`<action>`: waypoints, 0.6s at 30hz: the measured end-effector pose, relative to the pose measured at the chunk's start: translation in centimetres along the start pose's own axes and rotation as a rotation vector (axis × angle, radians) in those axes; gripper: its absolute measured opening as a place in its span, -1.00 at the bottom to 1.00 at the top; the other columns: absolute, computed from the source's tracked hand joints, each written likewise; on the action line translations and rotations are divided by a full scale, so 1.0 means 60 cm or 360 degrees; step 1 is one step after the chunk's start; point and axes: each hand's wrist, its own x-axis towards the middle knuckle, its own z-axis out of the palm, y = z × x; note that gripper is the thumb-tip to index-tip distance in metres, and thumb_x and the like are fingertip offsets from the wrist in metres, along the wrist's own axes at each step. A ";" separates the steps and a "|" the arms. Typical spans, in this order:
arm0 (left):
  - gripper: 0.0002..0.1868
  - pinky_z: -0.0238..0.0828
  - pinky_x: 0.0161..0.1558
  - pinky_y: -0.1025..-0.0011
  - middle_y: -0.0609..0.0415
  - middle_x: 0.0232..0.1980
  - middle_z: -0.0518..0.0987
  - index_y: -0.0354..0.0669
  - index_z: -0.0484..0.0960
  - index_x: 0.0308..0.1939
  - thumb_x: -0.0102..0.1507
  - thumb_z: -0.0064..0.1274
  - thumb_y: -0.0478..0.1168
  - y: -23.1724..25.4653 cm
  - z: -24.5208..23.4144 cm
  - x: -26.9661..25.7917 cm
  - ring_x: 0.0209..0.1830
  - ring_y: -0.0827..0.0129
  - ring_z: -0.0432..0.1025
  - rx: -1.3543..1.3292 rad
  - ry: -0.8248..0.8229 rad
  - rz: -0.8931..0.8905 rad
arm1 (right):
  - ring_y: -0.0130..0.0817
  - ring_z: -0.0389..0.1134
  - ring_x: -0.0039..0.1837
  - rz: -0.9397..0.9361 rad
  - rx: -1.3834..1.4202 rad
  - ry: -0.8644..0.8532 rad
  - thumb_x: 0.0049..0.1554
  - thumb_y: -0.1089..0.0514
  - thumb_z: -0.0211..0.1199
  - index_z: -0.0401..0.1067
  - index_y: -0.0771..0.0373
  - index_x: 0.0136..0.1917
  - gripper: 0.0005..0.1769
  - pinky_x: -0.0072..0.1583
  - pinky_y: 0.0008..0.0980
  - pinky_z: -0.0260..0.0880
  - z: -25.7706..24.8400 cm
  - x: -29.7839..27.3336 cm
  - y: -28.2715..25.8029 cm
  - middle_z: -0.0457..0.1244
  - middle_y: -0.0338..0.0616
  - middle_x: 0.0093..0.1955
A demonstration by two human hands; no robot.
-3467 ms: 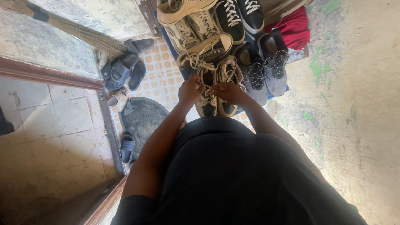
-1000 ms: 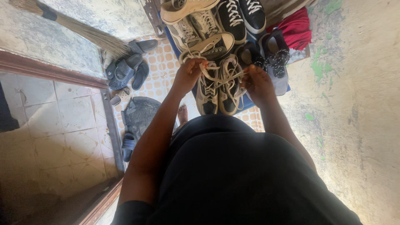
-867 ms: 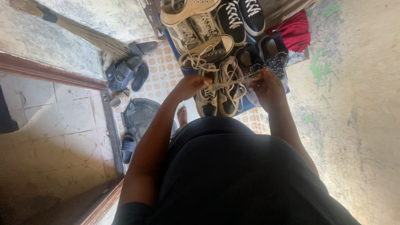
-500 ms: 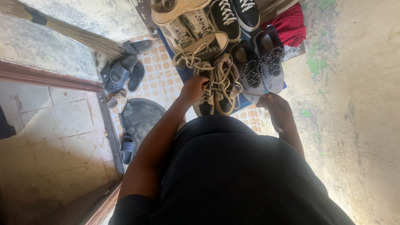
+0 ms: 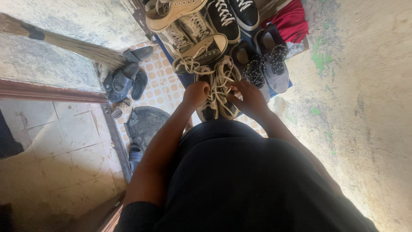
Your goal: The person stands over a mat covered with sneakers and removes the laces from a shoe, pulling the lace fully out, then threads the lace back through the eyelets to re-lace the shoe, working through pairs one at a time.
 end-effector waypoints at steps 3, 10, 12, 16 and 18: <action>-0.85 0.47 -0.11 0.02 -0.12 -0.19 0.65 -0.12 0.70 -0.20 0.25 0.06 -0.20 0.005 -0.007 -0.011 -0.17 -0.09 0.55 -0.0065 0.0051 0.0021 | -0.12 0.42 0.10 -0.0138 -0.0079 -0.0032 0.18 0.04 0.33 0.48 0.18 0.18 -0.67 0.08 -0.15 0.41 0.049 0.051 0.000 0.37 -0.08 0.02; -0.84 0.47 -0.10 0.02 -0.14 -0.16 0.64 -0.13 0.70 -0.19 0.25 0.06 -0.20 0.024 -0.031 -0.020 -0.15 -0.10 0.54 -0.0086 0.0103 -0.0011 | -0.04 0.40 0.06 -0.0278 -0.0205 -0.0210 0.16 0.08 0.30 0.53 0.22 0.06 -0.76 0.07 -0.10 0.41 0.140 0.106 0.037 0.37 -0.03 -0.05; -0.83 0.47 -0.11 0.03 -0.12 -0.13 0.63 -0.13 0.70 -0.19 0.27 0.05 -0.18 0.033 -0.042 -0.025 -0.17 -0.09 0.54 -0.0035 0.0038 -0.0109 | -0.02 0.40 0.06 -0.0266 -0.0296 -0.0241 0.17 0.06 0.32 0.53 0.25 0.01 -0.77 0.07 -0.07 0.40 0.149 0.112 0.045 0.37 -0.02 -0.06; -0.83 0.47 -0.12 0.05 -0.09 -0.06 0.61 -0.14 0.70 -0.15 0.28 0.07 -0.18 0.042 -0.058 -0.028 -0.16 -0.08 0.53 -0.0026 0.0030 -0.0169 | -0.04 0.40 0.02 -0.0176 -0.0285 -0.0243 0.14 0.11 0.30 0.52 0.26 0.00 -0.79 0.05 -0.09 0.41 0.158 0.113 0.055 0.36 -0.01 -0.10; -0.83 0.49 -0.08 0.09 -0.09 -0.06 0.60 -0.16 0.70 -0.16 0.28 0.11 -0.17 0.039 -0.056 -0.030 -0.13 -0.03 0.55 -0.0119 0.0034 -0.0197 | -0.06 0.41 0.00 -0.0151 -0.0242 -0.0220 0.11 0.14 0.29 0.52 0.25 -0.01 -0.80 0.03 -0.11 0.41 0.159 0.112 0.062 0.36 -0.02 -0.12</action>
